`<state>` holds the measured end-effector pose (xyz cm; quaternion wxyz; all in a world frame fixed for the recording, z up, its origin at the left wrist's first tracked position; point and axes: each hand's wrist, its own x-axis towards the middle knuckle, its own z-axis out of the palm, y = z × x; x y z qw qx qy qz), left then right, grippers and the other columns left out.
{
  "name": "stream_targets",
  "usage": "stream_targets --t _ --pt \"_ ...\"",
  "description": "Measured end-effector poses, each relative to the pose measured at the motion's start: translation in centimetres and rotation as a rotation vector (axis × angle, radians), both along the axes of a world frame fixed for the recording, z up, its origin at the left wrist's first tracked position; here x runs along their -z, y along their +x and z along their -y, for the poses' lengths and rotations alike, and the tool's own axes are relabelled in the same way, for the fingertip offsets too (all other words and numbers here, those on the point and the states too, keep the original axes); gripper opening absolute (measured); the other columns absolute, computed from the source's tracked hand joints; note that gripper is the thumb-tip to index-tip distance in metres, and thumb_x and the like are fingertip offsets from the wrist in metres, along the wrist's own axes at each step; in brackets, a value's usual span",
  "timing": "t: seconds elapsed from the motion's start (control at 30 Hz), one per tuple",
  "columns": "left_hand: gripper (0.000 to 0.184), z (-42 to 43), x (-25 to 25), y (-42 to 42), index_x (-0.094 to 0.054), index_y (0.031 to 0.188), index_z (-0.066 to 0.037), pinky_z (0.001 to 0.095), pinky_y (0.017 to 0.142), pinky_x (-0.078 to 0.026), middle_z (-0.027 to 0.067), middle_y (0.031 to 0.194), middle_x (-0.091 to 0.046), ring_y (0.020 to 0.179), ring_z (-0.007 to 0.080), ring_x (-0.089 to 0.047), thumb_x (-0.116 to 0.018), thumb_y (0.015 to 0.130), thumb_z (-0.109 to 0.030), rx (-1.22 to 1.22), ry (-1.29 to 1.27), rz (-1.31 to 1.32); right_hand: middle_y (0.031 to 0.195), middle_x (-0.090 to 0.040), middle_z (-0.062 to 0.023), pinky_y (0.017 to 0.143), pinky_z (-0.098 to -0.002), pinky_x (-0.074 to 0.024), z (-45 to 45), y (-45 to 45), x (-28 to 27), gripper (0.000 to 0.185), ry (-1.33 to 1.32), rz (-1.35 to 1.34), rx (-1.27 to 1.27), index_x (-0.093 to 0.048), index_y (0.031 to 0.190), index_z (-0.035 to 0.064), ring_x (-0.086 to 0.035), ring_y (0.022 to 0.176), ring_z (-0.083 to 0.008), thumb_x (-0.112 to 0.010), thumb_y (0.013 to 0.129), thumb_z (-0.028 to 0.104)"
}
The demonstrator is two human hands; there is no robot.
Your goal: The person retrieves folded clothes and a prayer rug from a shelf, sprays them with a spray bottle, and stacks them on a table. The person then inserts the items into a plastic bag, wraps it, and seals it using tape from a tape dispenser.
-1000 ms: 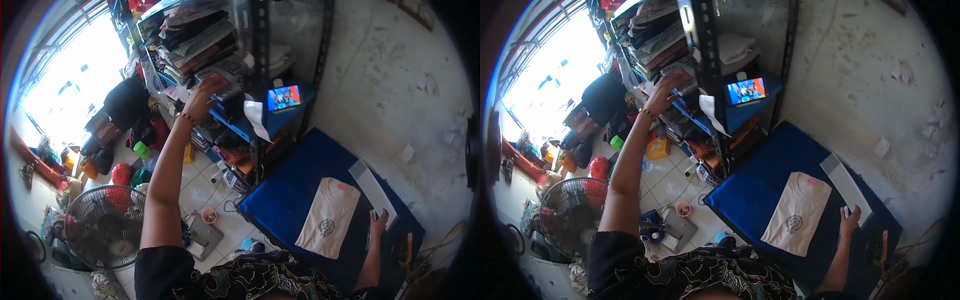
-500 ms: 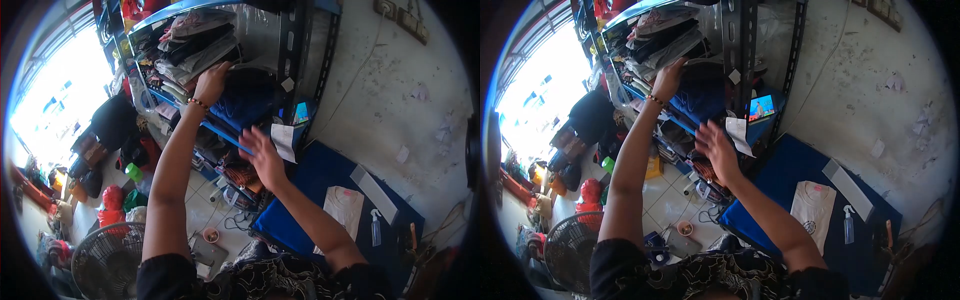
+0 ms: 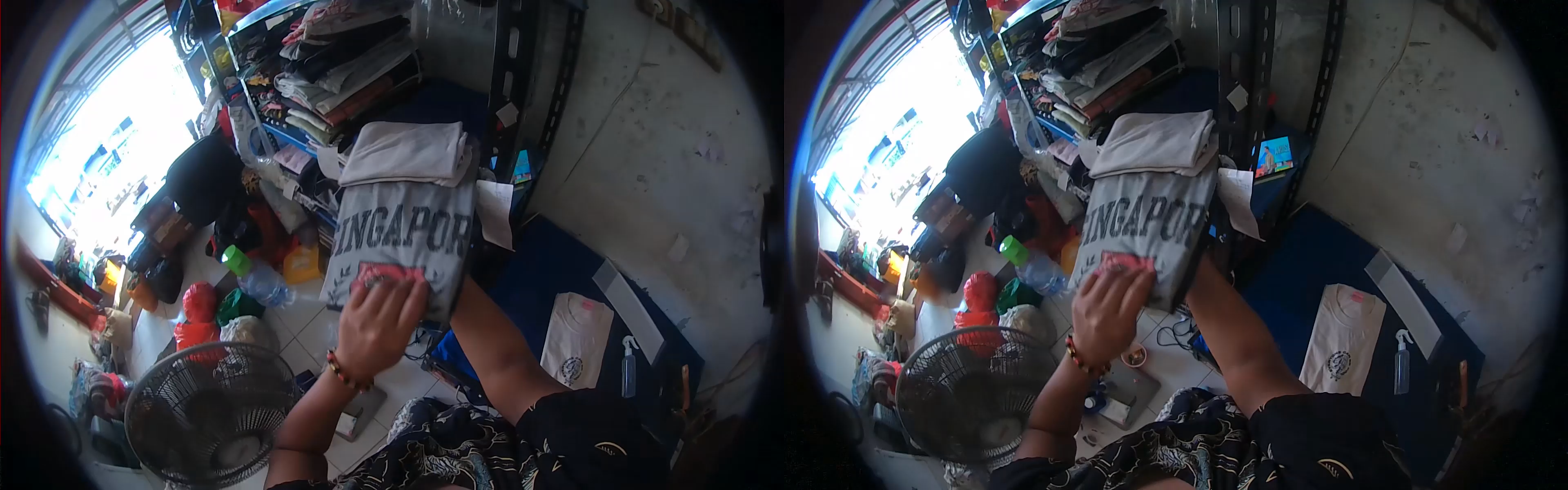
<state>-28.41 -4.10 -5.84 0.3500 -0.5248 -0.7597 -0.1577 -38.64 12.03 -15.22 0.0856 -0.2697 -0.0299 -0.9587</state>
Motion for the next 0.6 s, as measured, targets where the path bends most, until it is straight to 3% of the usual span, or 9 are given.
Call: stream_targets --t 0.07,0.13,0.17,0.2,0.27,0.37,0.47,0.6 --pt "0.043 0.7 1.0 1.6 -0.057 0.107 -0.003 0.0333 0.075 -0.042 0.0063 0.094 -0.060 0.089 0.0216 -0.058 -0.062 0.070 -0.025 0.102 -0.116 -0.004 0.133 -0.044 -0.0095 0.103 -0.0443 -0.0278 1.2 2.9 2.3 0.061 0.054 0.074 -0.010 -0.040 0.133 0.0104 -0.040 0.122 -0.0254 -0.034 0.091 0.054" --pt "0.063 2.4 0.4 3.1 -0.057 0.108 -0.002 0.0376 0.079 -0.041 0.0061 0.098 -0.060 0.097 0.0237 -0.056 -0.067 0.067 -0.048 -0.013 0.030 0.110 0.132 -0.045 -0.0097 0.102 -0.0442 -0.0289 2.2 5.9 4.4 0.061 0.104 0.155 -0.024 -0.041 0.132 0.0101 -0.041 0.121 -0.0255 -0.035 0.091 0.054" --pt "0.083 3.9 1.5 2.4 -0.052 0.117 -0.003 0.0417 0.087 -0.038 0.0078 0.108 -0.057 0.104 0.0263 -0.052 -0.065 0.064 -0.066 -0.019 0.338 0.144 0.132 -0.045 -0.0098 0.101 -0.0441 -0.0295 2.4 7.3 5.3 0.061 0.125 0.189 -0.028 -0.041 0.132 0.0099 -0.041 0.121 -0.0256 -0.035 0.091 0.055" --pt "0.083 3.9 3.0 2.1 -0.044 0.126 -0.004 0.0392 0.092 -0.037 0.0093 0.119 -0.052 0.109 0.0264 -0.049 -0.061 0.073 -0.065 -0.315 0.690 0.170 0.131 -0.046 -0.0099 0.101 -0.0441 -0.0301 2.6 8.8 6.2 0.061 0.152 0.230 -0.037 -0.041 0.132 0.0097 -0.042 0.120 -0.0256 -0.036 0.091 0.055" --pt "0.070 5.0 4.2 3.3 -0.038 0.131 -0.004 0.0358 0.093 -0.037 0.0102 0.125 -0.048 0.111 0.0227 -0.047 -0.060 0.083 -0.049 -0.185 0.895 0.753 0.131 -0.047 -0.0102 0.100 -0.0440 -0.0313 2.6 12.5 7.7 0.061 0.206 0.303 -0.053 -0.042 0.131 0.0093 -0.043 0.119 -0.0257 -0.037 0.091 0.055" --pt "0.051 4.5 8.3 10.0 -0.042 0.127 -0.002 0.0299 0.087 -0.041 0.0088 0.121 -0.051 0.107 0.0175 -0.050 -0.060 0.088 -0.030 -0.137 1.053 1.484 0.130 -0.048 -0.0105 0.098 -0.0439 -0.0330 -0.1 19.1 9.3 0.061 0.296 0.382 -0.063 -0.043 0.130 0.0087 -0.044 0.118 -0.0258 -0.038 0.090 0.055" --pt "0.038 -1.0 9.7 16.3 -0.047 0.123 -0.002 0.0272 0.082 -0.043 0.0062 0.111 -0.057 0.099 0.0136 -0.054 -0.058 0.089 -0.014 -0.045 0.965 1.720 0.128 -0.049 -0.0109 0.096 -0.0437 -0.0347 -5.5 27.5 9.4 0.061 0.397 0.439 -0.014 -0.043 0.130 0.0082 -0.046 0.117 -0.0260 -0.039 0.090 0.055" --pt "0.033 -11.7 10.6 20.9 -0.051 0.117 -0.002 0.0252 0.081 -0.044 0.0040 0.104 -0.061 0.092 0.0113 -0.056 -0.061 0.086 -0.009 0.054 0.754 1.775 0.127 -0.050 -0.0114 0.094 -0.0435 -0.0371 -14.8 36.0 8.2 0.061 0.541 0.504 0.176 -0.045 0.129 0.0074 -0.048 0.115 -0.0262 -0.041 0.090 0.055"
